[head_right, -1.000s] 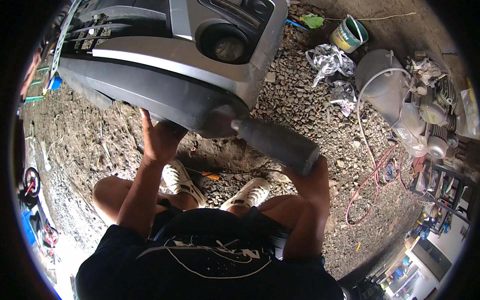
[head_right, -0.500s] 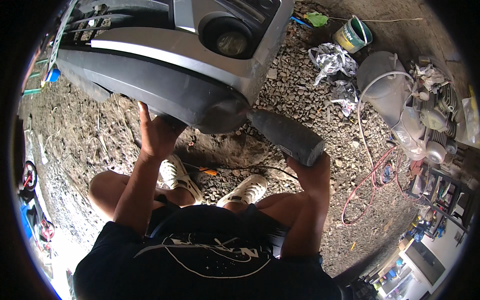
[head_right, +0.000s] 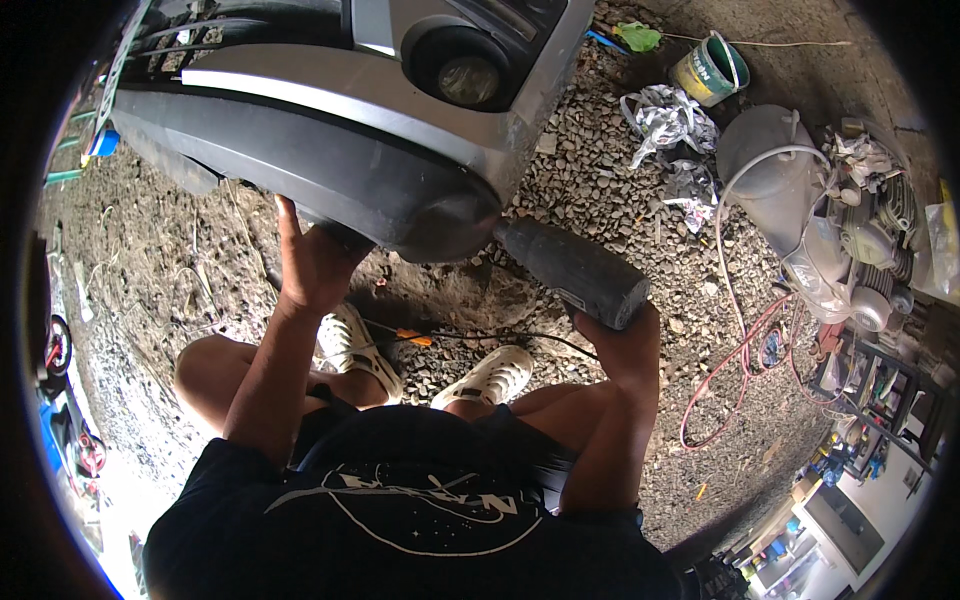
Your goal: The person heats a car bumper with a heat gun, pushes out a dent by hand, and uses a tool to smooth the plastic surface.
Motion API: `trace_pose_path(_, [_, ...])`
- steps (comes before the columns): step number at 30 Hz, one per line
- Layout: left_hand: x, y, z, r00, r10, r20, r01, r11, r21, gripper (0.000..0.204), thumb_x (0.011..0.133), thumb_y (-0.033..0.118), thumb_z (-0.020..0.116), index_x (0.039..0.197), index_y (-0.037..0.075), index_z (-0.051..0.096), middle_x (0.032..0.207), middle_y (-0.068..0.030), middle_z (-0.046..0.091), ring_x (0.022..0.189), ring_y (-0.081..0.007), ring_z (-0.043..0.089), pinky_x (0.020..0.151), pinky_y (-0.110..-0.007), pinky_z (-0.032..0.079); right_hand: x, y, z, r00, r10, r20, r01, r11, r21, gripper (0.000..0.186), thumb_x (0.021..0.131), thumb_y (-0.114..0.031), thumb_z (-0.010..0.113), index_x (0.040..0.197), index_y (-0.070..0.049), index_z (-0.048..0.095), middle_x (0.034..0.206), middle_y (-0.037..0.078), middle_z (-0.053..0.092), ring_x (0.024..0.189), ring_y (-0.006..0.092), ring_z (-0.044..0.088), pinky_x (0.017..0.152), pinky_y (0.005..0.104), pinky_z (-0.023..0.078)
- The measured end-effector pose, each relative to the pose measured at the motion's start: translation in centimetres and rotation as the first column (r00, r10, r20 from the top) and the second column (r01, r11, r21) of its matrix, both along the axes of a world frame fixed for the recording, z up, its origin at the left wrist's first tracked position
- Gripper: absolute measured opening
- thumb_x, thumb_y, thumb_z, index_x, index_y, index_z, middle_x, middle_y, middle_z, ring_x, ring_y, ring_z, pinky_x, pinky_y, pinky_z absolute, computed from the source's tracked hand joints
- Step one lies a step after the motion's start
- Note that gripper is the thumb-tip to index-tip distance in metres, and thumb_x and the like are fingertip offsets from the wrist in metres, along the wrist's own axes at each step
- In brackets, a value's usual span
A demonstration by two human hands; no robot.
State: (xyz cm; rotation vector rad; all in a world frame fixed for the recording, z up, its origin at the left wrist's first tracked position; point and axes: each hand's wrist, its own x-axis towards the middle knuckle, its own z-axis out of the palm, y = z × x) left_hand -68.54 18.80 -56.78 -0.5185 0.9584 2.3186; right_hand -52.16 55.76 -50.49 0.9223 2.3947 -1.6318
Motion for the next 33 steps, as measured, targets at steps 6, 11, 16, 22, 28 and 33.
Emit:
trace_pose_path(6, [-0.01,-0.08,-0.47,1.0,0.003,0.001,-0.003,1.0,-0.014,0.124,0.092,0.093,0.041,0.167,-0.004,0.02,0.17,-0.0245,0.034,0.155,-0.0374,0.037,0.129,-0.052,0.03,-0.3,-0.28,0.51,0.998,-0.012,0.059,0.009,0.999,0.043,0.052,0.077,-0.006,0.087,0.125,0.005,0.071,0.115,0.015,0.079,0.107,0.0214,0.076,0.092,0.0358,0.059])
trace_pose_path(11, [-0.01,-0.07,-0.44,1.0,0.005,0.001,-0.005,1.0,-0.006,0.125,0.091,0.093,0.042,0.167,-0.004,0.02,0.17,-0.0247,0.034,0.155,-0.0376,0.037,0.129,-0.052,0.029,-0.06,0.02,0.06,0.999,0.002,0.052,-0.003,1.0,0.025,0.052,0.076,-0.006,0.087,0.125,0.005,0.071,0.115,0.015,0.079,0.108,0.0217,0.076,0.093,0.0361,0.059])
trace_pose_path(16, [-0.03,-0.06,-0.61,1.0,0.009,0.001,-0.009,1.0,0.004,0.126,0.09,0.093,0.043,0.167,-0.004,0.02,0.17,-0.0246,0.034,0.155,-0.0375,0.037,0.129,-0.052,0.03,0.02,0.0,0.17,0.999,0.016,0.037,-0.016,1.0,-0.005,0.052,0.077,-0.004,0.087,0.125,0.005,0.071,0.116,0.014,0.079,0.108,0.0213,0.076,0.094,0.0359,0.059])
trace_pose_path(22, [0.04,-0.06,-0.43,1.0,0.014,0.013,-0.014,1.0,-0.005,0.124,0.092,0.092,0.042,0.167,-0.004,0.02,0.169,-0.0243,0.035,0.155,-0.0377,0.038,0.129,-0.052,0.03,-0.09,-0.2,0.42,1.0,0.017,0.013,-0.017,0.999,-0.04,0.053,0.077,-0.003,0.087,0.127,0.005,0.07,0.117,0.014,0.079,0.109,0.0211,0.075,0.095,0.0357,0.059])
trace_pose_path(28, [-0.01,-0.07,-0.49,1.0,0.017,0.017,-0.017,1.0,-0.01,0.123,0.092,0.093,0.04,0.167,-0.004,0.022,0.167,-0.0248,0.038,0.154,-0.0373,0.039,0.128,-0.052,0.031,0.2,0.21,0.18,0.998,0.04,0.041,-0.039,0.999,-0.015,0.053,0.077,-0.003,0.087,0.127,0.004,0.071,0.117,0.015,0.079,0.109,0.0213,0.075,0.094,0.036,0.059])
trace_pose_path(33, [-0.04,0.31,0.13,1.0,0.005,0.007,-0.005,0.999,-0.043,0.127,0.089,0.095,0.041,0.167,-0.004,0.021,0.168,-0.0255,0.036,0.155,-0.0376,0.038,0.128,-0.052,0.03,0.32,0.3,0.05,0.999,0.031,0.044,-0.03,0.999,-0.013,0.054,0.077,-0.004,0.088,0.127,0.004,0.071,0.117,0.015,0.078,0.11,0.0213,0.075,0.095,0.0367,0.059])
